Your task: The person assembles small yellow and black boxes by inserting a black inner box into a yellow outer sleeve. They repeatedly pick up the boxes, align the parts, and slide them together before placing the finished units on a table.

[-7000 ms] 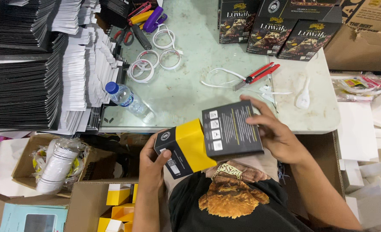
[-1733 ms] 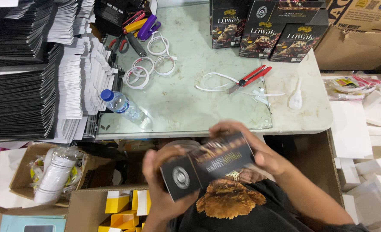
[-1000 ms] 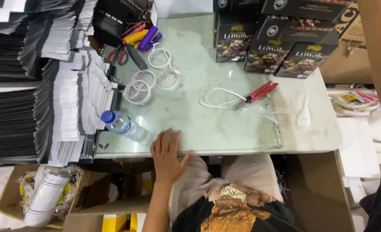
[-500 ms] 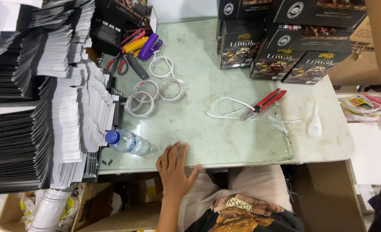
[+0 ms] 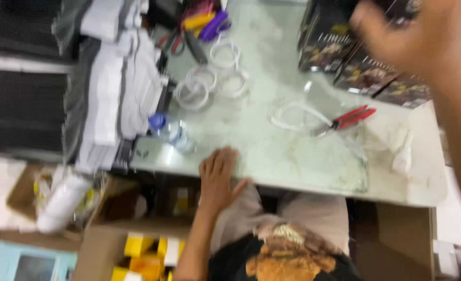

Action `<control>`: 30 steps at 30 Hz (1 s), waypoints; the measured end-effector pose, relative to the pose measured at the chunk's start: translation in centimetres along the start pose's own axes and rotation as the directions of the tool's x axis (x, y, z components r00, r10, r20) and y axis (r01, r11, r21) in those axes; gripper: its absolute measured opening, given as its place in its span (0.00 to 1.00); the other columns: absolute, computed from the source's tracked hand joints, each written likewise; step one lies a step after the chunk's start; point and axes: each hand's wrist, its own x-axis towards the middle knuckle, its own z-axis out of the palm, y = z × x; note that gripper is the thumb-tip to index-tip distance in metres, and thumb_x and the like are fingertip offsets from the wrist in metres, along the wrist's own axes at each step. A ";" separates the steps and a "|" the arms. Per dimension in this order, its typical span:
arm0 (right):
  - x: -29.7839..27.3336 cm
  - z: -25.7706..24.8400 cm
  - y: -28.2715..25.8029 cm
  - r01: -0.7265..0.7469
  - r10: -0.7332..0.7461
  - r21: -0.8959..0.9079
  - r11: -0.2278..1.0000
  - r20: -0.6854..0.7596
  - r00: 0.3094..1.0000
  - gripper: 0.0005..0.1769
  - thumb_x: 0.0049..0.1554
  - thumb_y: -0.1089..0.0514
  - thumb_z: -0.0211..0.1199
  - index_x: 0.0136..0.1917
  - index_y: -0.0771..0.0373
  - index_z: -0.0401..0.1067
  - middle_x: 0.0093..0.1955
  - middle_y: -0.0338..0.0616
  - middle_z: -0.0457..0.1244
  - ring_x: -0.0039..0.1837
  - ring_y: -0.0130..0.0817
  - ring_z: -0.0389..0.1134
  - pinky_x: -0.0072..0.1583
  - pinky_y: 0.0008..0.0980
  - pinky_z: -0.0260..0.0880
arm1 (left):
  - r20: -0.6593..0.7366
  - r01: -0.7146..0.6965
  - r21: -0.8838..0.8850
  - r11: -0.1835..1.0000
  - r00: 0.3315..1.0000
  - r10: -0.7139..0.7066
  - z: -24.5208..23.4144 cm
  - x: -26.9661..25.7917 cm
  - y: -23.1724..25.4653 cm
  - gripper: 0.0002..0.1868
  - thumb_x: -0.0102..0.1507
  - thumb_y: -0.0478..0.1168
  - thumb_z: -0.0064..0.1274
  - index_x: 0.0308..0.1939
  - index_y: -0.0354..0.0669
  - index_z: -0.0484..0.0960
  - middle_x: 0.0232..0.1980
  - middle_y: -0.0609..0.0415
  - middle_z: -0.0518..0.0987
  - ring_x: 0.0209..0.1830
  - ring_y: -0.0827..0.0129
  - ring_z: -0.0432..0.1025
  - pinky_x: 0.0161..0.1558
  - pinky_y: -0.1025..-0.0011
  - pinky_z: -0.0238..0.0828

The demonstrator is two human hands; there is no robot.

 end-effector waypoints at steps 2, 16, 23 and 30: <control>-2.3 2.2 -3.3 0.016 -0.017 0.041 0.999 0.024 1.000 0.12 0.75 0.66 0.80 0.68 0.75 0.86 0.61 0.57 0.75 0.57 0.48 0.74 0.62 0.44 0.69 | 0.069 0.052 0.001 0.999 0.996 -0.052 -0.5 -1.2 -0.2 0.40 0.64 0.68 0.53 0.73 0.51 0.68 0.74 0.49 0.68 0.74 0.50 0.61 0.67 0.50 0.55; -20.5 8.9 -13.5 -0.668 0.425 0.532 0.521 0.517 0.743 0.08 0.60 0.67 0.68 0.54 0.65 0.77 0.56 0.50 0.68 0.59 0.35 0.68 0.64 0.28 0.65 | 0.616 0.873 -0.350 0.338 0.487 -0.619 -14.9 -19.5 -10.3 0.13 0.63 0.37 0.44 0.34 0.41 0.85 0.51 0.53 0.86 0.42 0.67 0.76 0.44 0.65 0.75; -20.3 9.1 -14.4 -0.658 0.464 0.474 0.585 0.470 0.751 0.06 0.61 0.68 0.69 0.53 0.65 0.77 0.56 0.47 0.68 0.60 0.33 0.68 0.64 0.27 0.66 | -0.040 0.838 -0.469 0.280 0.296 -0.954 -8.6 -27.4 -12.8 0.17 0.74 0.43 0.49 0.29 0.48 0.73 0.27 0.58 0.75 0.26 0.73 0.67 0.36 0.69 0.71; -20.8 9.4 -14.0 -0.608 0.427 0.477 0.634 0.439 0.790 0.06 0.62 0.70 0.69 0.54 0.67 0.77 0.56 0.51 0.68 0.60 0.37 0.68 0.66 0.31 0.66 | 0.439 0.901 0.019 0.433 0.381 -0.814 0.5 -33.8 -15.0 0.10 0.70 0.45 0.48 0.44 0.42 0.76 0.44 0.48 0.78 0.36 0.59 0.72 0.41 0.56 0.71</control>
